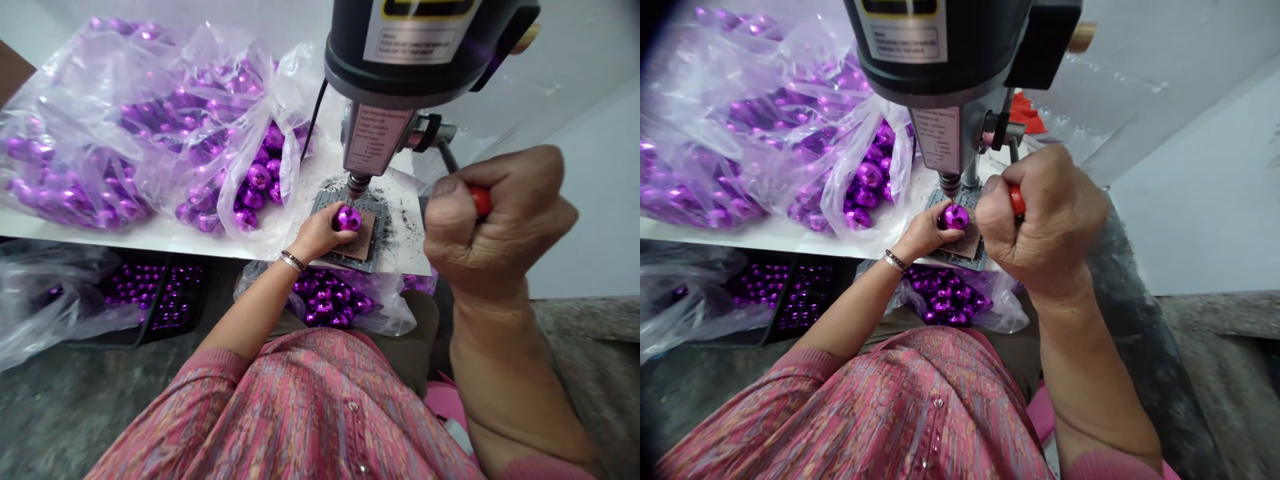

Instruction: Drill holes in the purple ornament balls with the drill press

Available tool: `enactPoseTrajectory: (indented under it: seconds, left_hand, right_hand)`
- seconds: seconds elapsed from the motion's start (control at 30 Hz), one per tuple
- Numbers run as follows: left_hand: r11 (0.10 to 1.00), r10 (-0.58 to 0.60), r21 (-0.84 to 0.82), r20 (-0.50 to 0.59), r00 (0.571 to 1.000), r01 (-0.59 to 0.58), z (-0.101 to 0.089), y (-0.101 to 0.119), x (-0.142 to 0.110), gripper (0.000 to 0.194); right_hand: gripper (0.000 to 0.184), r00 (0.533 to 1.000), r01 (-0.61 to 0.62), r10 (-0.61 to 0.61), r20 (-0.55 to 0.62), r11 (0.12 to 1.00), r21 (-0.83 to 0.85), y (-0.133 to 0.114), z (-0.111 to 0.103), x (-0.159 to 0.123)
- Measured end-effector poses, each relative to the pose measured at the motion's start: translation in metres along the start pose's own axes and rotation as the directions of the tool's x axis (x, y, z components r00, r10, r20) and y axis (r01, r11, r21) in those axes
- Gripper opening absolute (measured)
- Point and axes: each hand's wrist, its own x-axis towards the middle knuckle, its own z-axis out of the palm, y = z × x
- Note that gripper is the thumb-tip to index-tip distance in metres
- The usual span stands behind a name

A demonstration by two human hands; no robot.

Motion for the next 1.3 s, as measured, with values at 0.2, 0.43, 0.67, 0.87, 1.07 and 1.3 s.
enactPoseTrajectory:
  seconds: [0.2, 0.43, 0.67, 0.87, 1.07, 1.3]
  left_hand:
    - [0.998, 0.028, -0.058, -0.009, 1.000, -0.028, 0.003, -0.003, 0.000, 0.067]
    - [0.996, 0.042, -0.083, -0.022, 0.999, -0.044, 0.007, -0.007, 0.001, 0.065]
    - [0.997, 0.002, -0.083, -0.032, 0.999, -0.005, 0.007, -0.004, 0.000, 0.070]
    - [0.999, 0.010, -0.049, -0.054, 0.998, -0.013, 0.009, -0.003, -0.003, 0.065]
    - [0.996, 0.070, -0.054, -0.028, 0.997, -0.072, 0.005, -0.007, -0.010, 0.061]
    - [0.967, 0.191, -0.166, -0.025, 0.981, -0.192, -0.003, -0.026, -0.036, 0.075]
  right_hand:
    - [0.009, 0.998, -0.046, 0.047, -0.044, 0.999, 0.030, -0.002, 0.009, -0.012]
    - [0.013, 0.993, -0.106, 0.110, -0.048, 0.992, 0.069, -0.008, 0.014, -0.024]
    - [0.008, 0.980, -0.073, 0.101, -0.172, 0.984, 0.163, -0.013, 0.031, -0.036]
    - [0.020, 0.962, -0.099, 0.148, -0.228, 0.972, 0.215, -0.017, 0.034, -0.032]
    - [0.067, 0.901, -0.403, 0.427, -0.075, 0.890, 0.214, 0.003, 0.015, 0.042]
    - [0.046, 0.699, -0.714, 0.700, 0.149, 0.669, 0.204, 0.014, 0.022, 0.083]
